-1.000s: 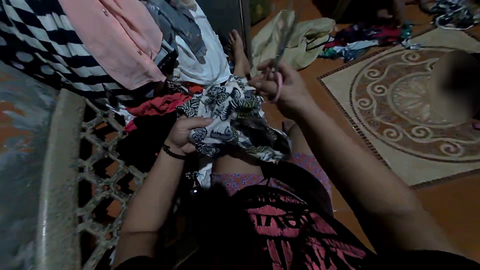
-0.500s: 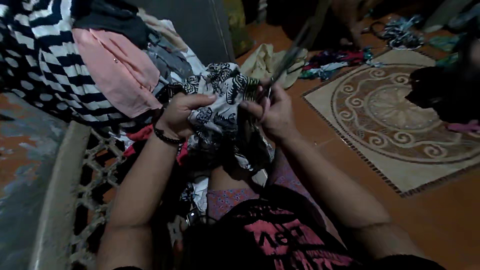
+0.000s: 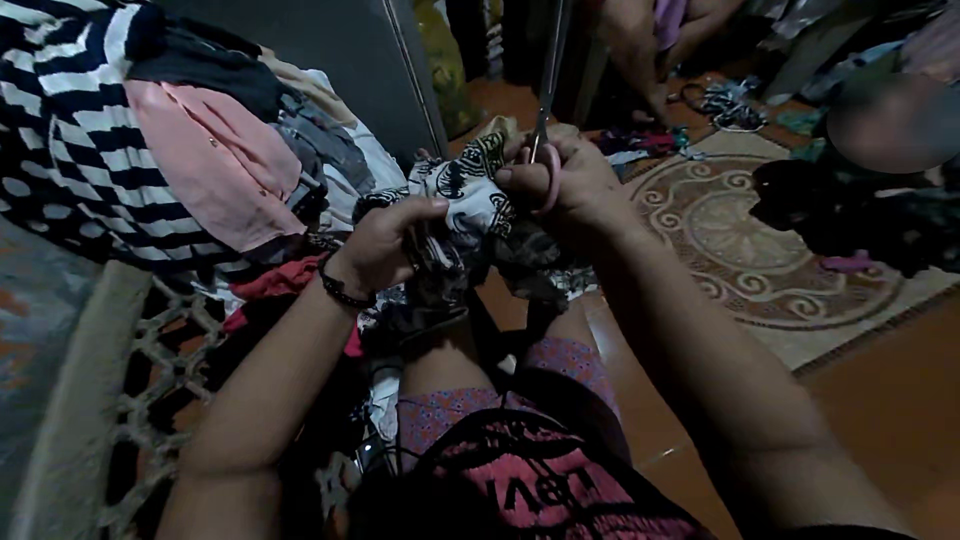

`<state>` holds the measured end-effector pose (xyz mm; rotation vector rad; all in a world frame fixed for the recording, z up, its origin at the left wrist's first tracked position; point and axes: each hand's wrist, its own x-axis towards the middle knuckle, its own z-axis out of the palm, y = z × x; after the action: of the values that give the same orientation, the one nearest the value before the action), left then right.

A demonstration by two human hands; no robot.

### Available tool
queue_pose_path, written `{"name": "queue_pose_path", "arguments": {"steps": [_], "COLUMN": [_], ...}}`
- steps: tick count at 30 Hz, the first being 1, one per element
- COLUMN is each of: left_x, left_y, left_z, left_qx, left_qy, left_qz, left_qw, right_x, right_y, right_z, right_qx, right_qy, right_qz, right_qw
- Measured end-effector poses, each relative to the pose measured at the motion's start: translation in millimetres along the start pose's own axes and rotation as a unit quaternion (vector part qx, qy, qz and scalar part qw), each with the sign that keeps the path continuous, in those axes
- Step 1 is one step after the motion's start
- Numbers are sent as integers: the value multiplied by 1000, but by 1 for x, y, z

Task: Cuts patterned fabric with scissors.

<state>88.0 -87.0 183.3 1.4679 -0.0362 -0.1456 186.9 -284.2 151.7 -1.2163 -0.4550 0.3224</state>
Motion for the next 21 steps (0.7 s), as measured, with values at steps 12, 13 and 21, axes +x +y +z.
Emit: {"name": "queue_pose_path", "arguments": {"steps": [12,13,21], "left_x": [-4,-3,-6], "left_y": [-9,-11,-25], "left_z": [10,14,47], "left_qx": [-2,18,131], "left_qy": [90,105,91], "left_qz": [21,16,-37], "left_qw": [996,994,986], "right_x": [-118,-126,-118], "right_y": [106,113,115], "right_z": [-23,-20,-15], "right_qx": [-41,-30,-30], "right_qy": [-143,-154,-110], "right_qz": [-111,-93,-92], "right_qw": [983,983,989]}}
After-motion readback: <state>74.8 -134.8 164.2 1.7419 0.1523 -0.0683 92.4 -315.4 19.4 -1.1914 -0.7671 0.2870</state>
